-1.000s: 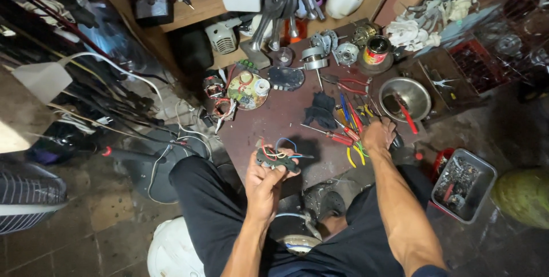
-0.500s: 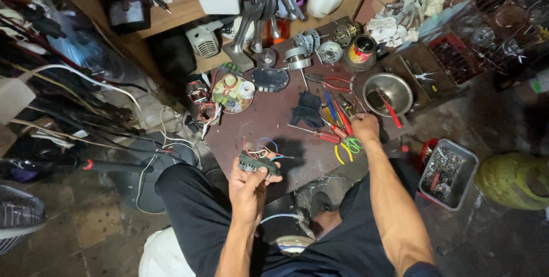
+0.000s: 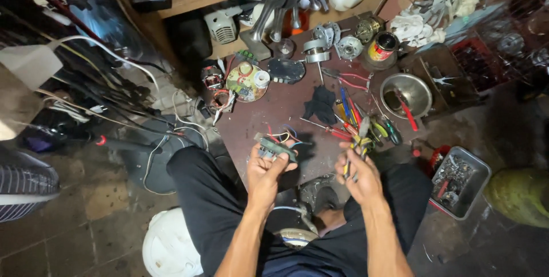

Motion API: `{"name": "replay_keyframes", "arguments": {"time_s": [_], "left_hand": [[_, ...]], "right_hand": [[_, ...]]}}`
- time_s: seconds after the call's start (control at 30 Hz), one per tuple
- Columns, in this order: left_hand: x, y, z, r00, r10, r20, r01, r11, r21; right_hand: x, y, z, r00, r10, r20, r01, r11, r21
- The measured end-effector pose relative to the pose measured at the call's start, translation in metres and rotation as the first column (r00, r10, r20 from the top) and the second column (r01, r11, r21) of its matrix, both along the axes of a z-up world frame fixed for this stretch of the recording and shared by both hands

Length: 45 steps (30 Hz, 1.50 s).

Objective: The person works on an electronic component, using a screwdriver and pliers to manipulate wires and small internal parts while holding the device housing.

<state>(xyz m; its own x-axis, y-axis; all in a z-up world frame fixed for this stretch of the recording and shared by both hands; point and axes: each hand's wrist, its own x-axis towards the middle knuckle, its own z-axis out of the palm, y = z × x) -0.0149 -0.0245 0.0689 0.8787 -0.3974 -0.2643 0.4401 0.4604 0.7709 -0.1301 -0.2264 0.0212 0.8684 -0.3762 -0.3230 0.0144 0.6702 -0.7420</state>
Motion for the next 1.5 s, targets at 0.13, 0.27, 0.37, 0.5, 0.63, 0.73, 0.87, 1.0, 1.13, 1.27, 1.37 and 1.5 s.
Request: {"name": "replay_keyframes", "arguments": {"time_s": [0.13,0.27,0.37,0.5,0.63,0.73,0.87,1.0,1.13,1.27,1.37,1.5], "left_hand": [[-0.002,0.001,-0.002,0.995,-0.01,0.104,0.013,0.999,-0.033],[-0.004,0.005,0.007,0.994,-0.02,0.106,0.021,1.0,-0.012],[-0.005,0.007,0.01,0.993,-0.024,0.116,0.028,0.999,-0.029],[-0.008,0.009,0.007,0.986,-0.038,0.163,0.056,0.993,-0.106],[-0.011,0.008,0.006,0.982,-0.048,0.183,0.076,0.986,-0.147],[-0.012,0.009,0.012,0.98,-0.083,0.181,0.111,0.982,-0.152],[-0.014,0.01,0.015,0.972,-0.101,0.212,0.132,0.982,-0.137],[-0.015,0.011,0.019,0.973,-0.114,0.2,0.139,0.983,-0.118],[-0.015,0.012,0.018,0.965,-0.117,0.234,0.135,0.989,-0.062],[-0.016,0.011,0.016,0.967,-0.096,0.236,0.12,0.989,-0.089],[-0.017,0.011,0.018,0.962,-0.107,0.251,0.127,0.99,-0.068],[-0.016,0.015,0.015,0.964,-0.124,0.235,0.136,0.99,-0.032]], "right_hand": [[-0.005,0.035,0.012,0.989,-0.009,-0.149,-0.05,0.919,-0.39],[-0.012,0.056,0.023,0.962,0.058,-0.268,-0.207,0.797,-0.567],[-0.012,0.067,0.037,0.921,0.083,-0.38,-0.336,0.663,-0.669],[-0.009,0.072,0.037,0.917,0.068,-0.393,-0.356,0.582,-0.731],[-0.011,0.073,0.033,0.935,0.036,-0.353,-0.319,0.523,-0.791],[-0.011,0.072,0.038,0.941,0.035,-0.338,-0.312,0.483,-0.818],[-0.011,0.076,0.047,0.945,0.027,-0.326,-0.295,0.501,-0.814],[-0.013,0.073,0.04,0.946,-0.001,-0.323,-0.292,0.426,-0.856],[-0.015,0.071,0.037,0.956,0.0,-0.293,-0.272,0.368,-0.889],[-0.016,0.071,0.037,0.976,0.009,-0.216,-0.207,0.325,-0.923],[-0.016,0.072,0.035,0.977,-0.011,-0.214,-0.2,0.31,-0.929],[-0.016,0.073,0.04,0.974,-0.017,-0.227,-0.213,0.285,-0.935]]}}
